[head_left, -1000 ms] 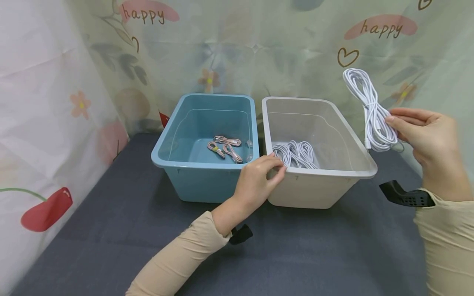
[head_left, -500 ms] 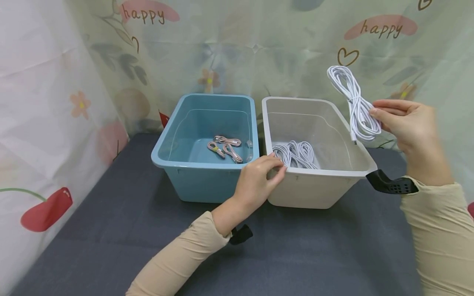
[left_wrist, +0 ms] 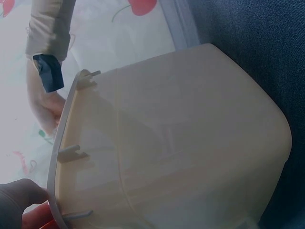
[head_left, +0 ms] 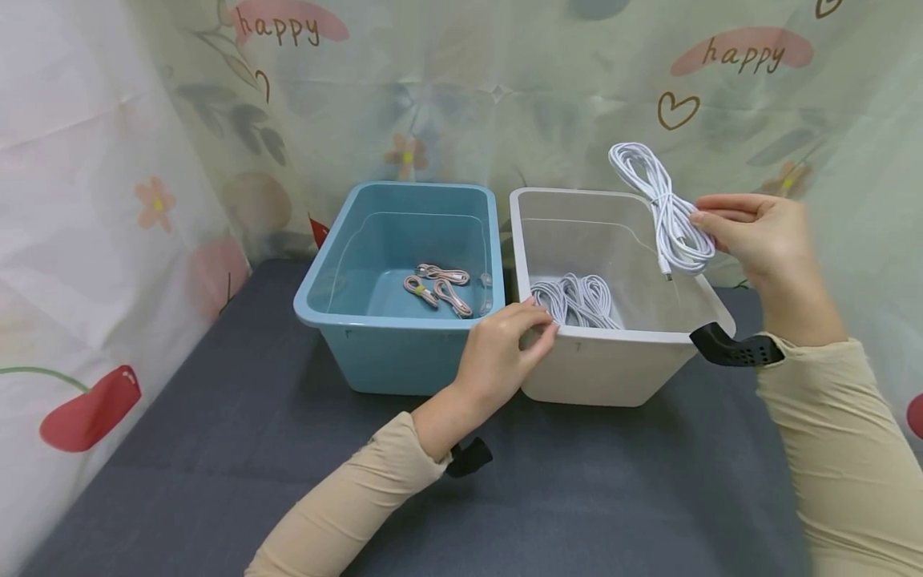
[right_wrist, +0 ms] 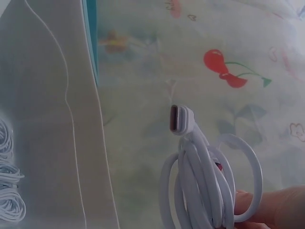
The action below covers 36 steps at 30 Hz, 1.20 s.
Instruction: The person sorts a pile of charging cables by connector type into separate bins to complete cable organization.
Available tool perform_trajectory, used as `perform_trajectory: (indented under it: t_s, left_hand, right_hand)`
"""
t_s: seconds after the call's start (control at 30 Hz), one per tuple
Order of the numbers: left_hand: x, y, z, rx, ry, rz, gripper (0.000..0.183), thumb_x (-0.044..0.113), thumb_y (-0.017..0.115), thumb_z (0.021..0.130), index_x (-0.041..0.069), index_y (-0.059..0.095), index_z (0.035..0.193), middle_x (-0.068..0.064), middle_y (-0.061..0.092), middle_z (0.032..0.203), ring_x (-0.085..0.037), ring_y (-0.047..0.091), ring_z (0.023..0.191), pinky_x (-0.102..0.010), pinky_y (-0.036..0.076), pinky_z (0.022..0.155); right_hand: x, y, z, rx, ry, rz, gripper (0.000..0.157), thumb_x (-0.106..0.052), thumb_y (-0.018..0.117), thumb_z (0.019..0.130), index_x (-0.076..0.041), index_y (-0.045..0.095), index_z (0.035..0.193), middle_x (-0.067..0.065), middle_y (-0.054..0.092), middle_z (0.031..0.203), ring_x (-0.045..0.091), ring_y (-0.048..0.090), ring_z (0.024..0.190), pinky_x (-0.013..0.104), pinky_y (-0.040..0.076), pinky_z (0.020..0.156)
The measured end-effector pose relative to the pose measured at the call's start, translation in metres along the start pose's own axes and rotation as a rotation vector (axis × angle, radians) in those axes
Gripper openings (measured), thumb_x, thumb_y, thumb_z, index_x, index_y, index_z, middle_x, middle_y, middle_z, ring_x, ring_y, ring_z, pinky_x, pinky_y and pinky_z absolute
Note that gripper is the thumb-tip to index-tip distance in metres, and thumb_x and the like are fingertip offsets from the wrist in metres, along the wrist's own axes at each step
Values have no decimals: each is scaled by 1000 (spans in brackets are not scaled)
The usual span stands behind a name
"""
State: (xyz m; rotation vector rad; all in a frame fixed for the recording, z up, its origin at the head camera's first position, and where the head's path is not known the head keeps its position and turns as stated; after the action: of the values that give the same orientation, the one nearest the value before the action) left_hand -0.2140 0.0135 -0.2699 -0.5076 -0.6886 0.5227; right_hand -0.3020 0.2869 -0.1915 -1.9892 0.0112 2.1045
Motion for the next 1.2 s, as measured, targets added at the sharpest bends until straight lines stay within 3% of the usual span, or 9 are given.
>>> perform_trajectory:
  t_s: [0.47,0.87,1.2]
  left_hand:
    - [0,0,0,2,2,-1,15,15,65,87,5,73,96,-6,73,98,-16,64,110,-27,52,92]
    - [0,0,0,1,4,1,15,15,65,86,6,73,95,-5,73,97,-17,64,110,-27,52,92]
    - [0,0,-1,2,7,-10,15,14,65,86,5,73,95,-6,73,96,-19,65,109,-28,52,92]
  right_hand:
    - [6,19,16,-6,-41,-200,27,-13,69,82,-34,67,65,-24,63,57,-9,60,61,9,50,56]
    - [10,25,26,-9,-9,-238,24,-14,70,81,-32,67,67,-24,63,56,-9,59,61,10,49,55]
    - [14,32,36,-8,-18,-269,32,-8,68,82,-33,62,62,-24,60,54,-9,57,59,9,48,55]
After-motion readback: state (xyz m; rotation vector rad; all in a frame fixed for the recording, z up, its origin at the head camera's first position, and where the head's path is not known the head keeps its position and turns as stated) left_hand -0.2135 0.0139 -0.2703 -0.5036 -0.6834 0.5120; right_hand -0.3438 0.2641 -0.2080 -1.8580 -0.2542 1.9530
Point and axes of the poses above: each hand's wrist, its own z-axis towards the middle knuckle, its own y-axis out of the palm, x = y × z, the point moved 5 cm from there along z, towards the middle knuckle
